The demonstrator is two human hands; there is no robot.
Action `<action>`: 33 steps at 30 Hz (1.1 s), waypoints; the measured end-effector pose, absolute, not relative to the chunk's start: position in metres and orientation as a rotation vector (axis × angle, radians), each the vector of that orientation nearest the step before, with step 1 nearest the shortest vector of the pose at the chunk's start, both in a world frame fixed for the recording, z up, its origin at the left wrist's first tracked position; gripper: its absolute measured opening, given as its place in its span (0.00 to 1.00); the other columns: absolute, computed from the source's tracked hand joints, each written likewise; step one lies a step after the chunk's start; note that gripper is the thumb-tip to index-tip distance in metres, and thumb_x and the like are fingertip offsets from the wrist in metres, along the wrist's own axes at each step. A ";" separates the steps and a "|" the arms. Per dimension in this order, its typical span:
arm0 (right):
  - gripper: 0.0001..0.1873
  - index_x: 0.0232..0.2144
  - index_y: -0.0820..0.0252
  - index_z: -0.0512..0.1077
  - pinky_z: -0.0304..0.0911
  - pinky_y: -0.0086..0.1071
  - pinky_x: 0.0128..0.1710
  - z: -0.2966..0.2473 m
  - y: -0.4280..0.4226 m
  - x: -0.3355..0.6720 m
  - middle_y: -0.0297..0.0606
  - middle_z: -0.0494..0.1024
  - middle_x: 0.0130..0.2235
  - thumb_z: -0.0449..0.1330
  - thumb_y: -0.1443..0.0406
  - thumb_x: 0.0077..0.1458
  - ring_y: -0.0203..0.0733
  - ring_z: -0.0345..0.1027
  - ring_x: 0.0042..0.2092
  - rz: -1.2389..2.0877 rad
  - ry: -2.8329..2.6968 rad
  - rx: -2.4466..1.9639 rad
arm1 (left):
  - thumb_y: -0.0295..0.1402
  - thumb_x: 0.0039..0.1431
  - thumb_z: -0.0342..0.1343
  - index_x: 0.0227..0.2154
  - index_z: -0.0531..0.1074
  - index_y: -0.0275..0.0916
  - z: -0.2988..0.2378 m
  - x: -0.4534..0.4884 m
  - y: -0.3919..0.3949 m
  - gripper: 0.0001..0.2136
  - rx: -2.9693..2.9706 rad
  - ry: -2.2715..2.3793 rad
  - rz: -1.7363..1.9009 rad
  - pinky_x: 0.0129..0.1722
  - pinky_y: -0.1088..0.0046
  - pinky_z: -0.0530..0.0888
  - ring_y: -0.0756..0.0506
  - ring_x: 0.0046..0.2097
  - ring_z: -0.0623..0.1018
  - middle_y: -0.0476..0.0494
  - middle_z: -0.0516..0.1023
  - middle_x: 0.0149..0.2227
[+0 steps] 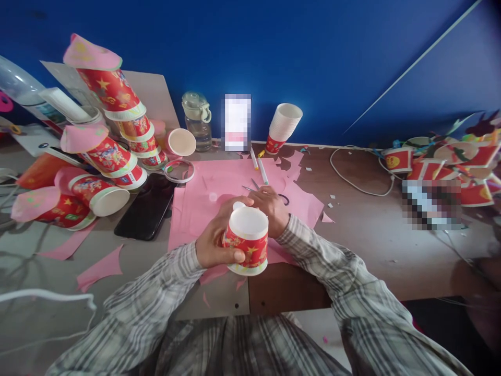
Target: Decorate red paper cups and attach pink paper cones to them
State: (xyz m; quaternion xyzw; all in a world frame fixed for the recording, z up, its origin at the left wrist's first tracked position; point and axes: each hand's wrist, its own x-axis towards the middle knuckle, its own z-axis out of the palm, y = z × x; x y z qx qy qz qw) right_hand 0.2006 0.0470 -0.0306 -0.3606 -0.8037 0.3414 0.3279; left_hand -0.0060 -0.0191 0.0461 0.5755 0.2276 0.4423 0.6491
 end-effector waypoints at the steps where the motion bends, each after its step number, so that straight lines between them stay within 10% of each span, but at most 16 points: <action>1: 0.20 0.32 0.48 0.73 0.76 0.47 0.49 -0.030 0.050 0.201 0.35 0.80 0.34 0.78 0.50 0.62 0.46 0.69 0.36 0.976 -2.130 -0.870 | 0.44 0.37 0.63 0.45 0.64 0.39 0.046 -0.006 -0.019 0.30 1.289 0.505 1.002 0.49 0.62 0.66 0.38 0.50 0.65 0.38 0.55 0.54; 6: 0.17 0.35 0.50 0.79 0.75 0.40 0.39 -0.028 0.061 0.208 0.35 0.86 0.35 0.77 0.49 0.65 0.47 0.77 0.36 1.242 -2.211 -0.695 | 0.43 0.38 0.63 0.48 0.61 0.39 0.045 -0.007 -0.019 0.32 1.262 0.478 0.982 0.46 0.62 0.67 0.38 0.49 0.66 0.37 0.56 0.53; 11: 0.16 0.30 0.47 0.67 0.73 0.51 0.55 -0.030 0.045 0.198 0.32 0.73 0.29 0.71 0.59 0.62 0.44 0.62 0.34 0.713 -2.100 -1.058 | 0.47 0.38 0.61 0.41 0.68 0.37 0.043 -0.005 -0.018 0.27 1.395 0.563 1.011 0.56 0.57 0.57 0.33 0.57 0.56 0.38 0.54 0.55; 18: 0.07 0.35 0.50 0.78 0.68 0.42 0.45 -0.031 0.057 0.207 0.31 0.77 0.31 0.72 0.58 0.62 0.43 0.67 0.33 0.555 -2.058 -1.205 | 0.44 0.39 0.62 0.53 0.52 0.41 0.039 -0.015 -0.020 0.38 1.306 0.570 1.042 0.46 0.61 0.68 0.40 0.48 0.67 0.38 0.62 0.50; 25: 0.18 0.29 0.53 0.75 0.64 0.38 0.43 -0.018 0.095 0.230 0.35 0.82 0.34 0.68 0.57 0.73 0.43 0.71 0.38 0.400 -1.951 -1.939 | 0.44 0.43 0.60 0.44 0.62 0.35 0.028 -0.027 -0.001 0.27 1.263 0.765 1.464 0.39 0.64 0.72 0.43 0.40 0.73 0.40 0.71 0.38; 33: 0.13 0.52 0.61 0.89 0.70 0.44 0.59 -0.027 0.093 0.220 0.51 0.93 0.52 0.67 0.60 0.78 0.51 0.80 0.50 0.297 -2.013 -1.982 | 0.45 0.40 0.62 0.38 0.66 0.36 0.024 -0.032 0.019 0.24 1.205 0.920 1.680 0.36 0.69 0.72 0.48 0.34 0.72 0.45 0.71 0.33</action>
